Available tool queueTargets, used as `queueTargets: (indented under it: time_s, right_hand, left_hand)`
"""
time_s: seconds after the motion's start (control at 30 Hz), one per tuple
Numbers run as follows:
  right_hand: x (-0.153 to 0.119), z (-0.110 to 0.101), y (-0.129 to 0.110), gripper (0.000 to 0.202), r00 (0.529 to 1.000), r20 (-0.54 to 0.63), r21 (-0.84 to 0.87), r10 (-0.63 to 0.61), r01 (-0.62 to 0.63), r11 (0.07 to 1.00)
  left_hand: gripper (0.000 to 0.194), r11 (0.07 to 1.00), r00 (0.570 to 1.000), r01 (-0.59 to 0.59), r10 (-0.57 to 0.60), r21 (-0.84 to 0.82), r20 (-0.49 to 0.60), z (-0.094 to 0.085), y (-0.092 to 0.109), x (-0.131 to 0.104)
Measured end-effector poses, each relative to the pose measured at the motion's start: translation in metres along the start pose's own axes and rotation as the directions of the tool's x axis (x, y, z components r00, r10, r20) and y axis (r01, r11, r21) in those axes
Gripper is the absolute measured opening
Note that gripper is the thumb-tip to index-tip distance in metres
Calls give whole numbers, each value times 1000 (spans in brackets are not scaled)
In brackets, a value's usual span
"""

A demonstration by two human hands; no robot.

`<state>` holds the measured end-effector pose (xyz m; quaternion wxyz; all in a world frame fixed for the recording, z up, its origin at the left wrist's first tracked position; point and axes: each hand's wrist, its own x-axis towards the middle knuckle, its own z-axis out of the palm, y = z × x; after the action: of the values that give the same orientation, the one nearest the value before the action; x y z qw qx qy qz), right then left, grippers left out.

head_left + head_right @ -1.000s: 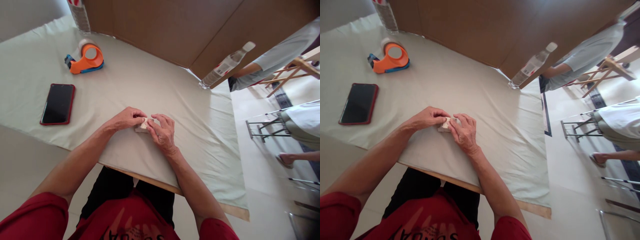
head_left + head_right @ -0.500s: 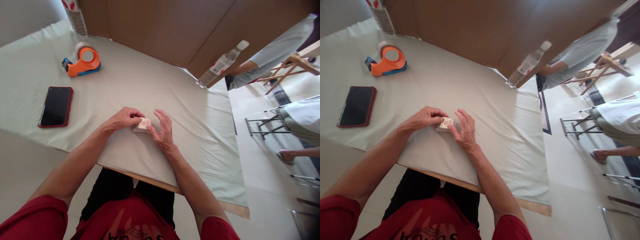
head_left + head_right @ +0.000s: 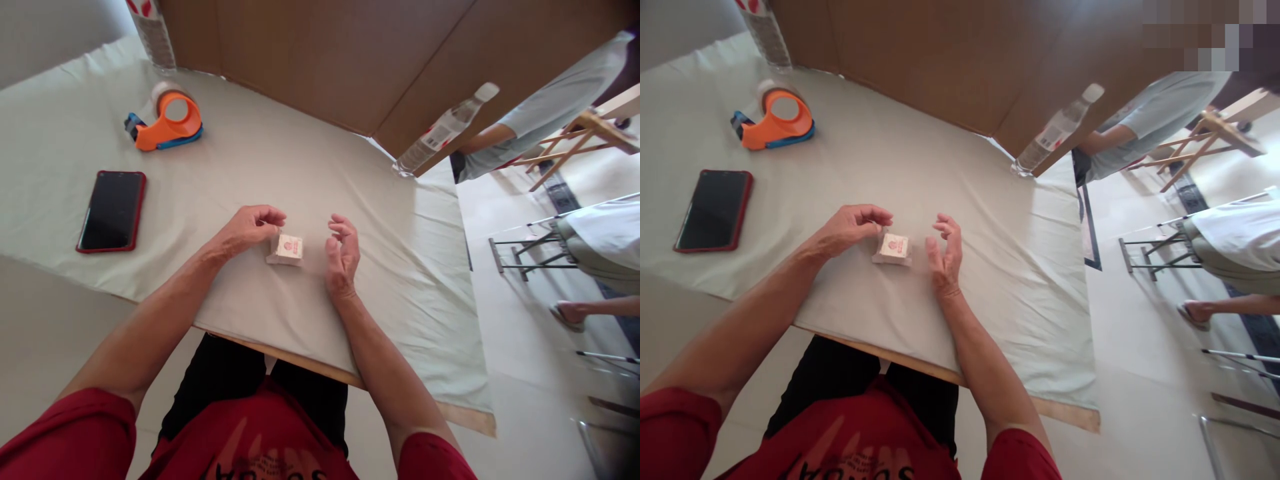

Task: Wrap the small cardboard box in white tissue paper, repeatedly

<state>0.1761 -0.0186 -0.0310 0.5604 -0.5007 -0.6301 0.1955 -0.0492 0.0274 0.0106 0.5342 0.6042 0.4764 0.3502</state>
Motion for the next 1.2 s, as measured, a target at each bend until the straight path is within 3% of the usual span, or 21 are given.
queueTargets:
  time_s: [0.1,0.17,0.23,0.43,0.57,0.7,0.9,1.07,1.2]
  right_hand:
    - [7,1,11,41,954,-121,120,275,-261,958]
    - [9,3,16,44,931,-132,161,340,-318,934]
    - [10,4,18,45,938,-105,162,331,-312,936]
    - [7,4,16,42,955,-42,140,294,-286,948]
    - [7,2,16,42,962,2,117,274,-273,955]
    - [7,1,15,48,965,79,87,249,-255,963]
    - [7,-1,11,62,970,182,28,161,-169,985]
    - [7,-1,7,98,898,437,56,56,-89,995]
    - [6,3,9,107,865,502,19,13,-26,999]
  left_hand:
    - [33,998,978,32,-41,-46,-205,-4,-6,6]
    - [27,996,954,37,-58,-75,-294,-6,-9,9]
    - [24,994,947,14,-48,-107,-317,-7,-10,11]
    - [23,991,977,-34,5,-130,-214,-5,-5,7]
    - [29,996,994,41,-49,-82,-97,-6,-1,4]
    - [38,991,992,119,-122,57,43,-9,4,1]
    - [47,987,982,94,-113,127,149,-12,8,-1]
    - [49,986,973,82,-110,143,205,-13,8,-1]
    - [45,989,972,73,-100,131,215,-11,7,-1]
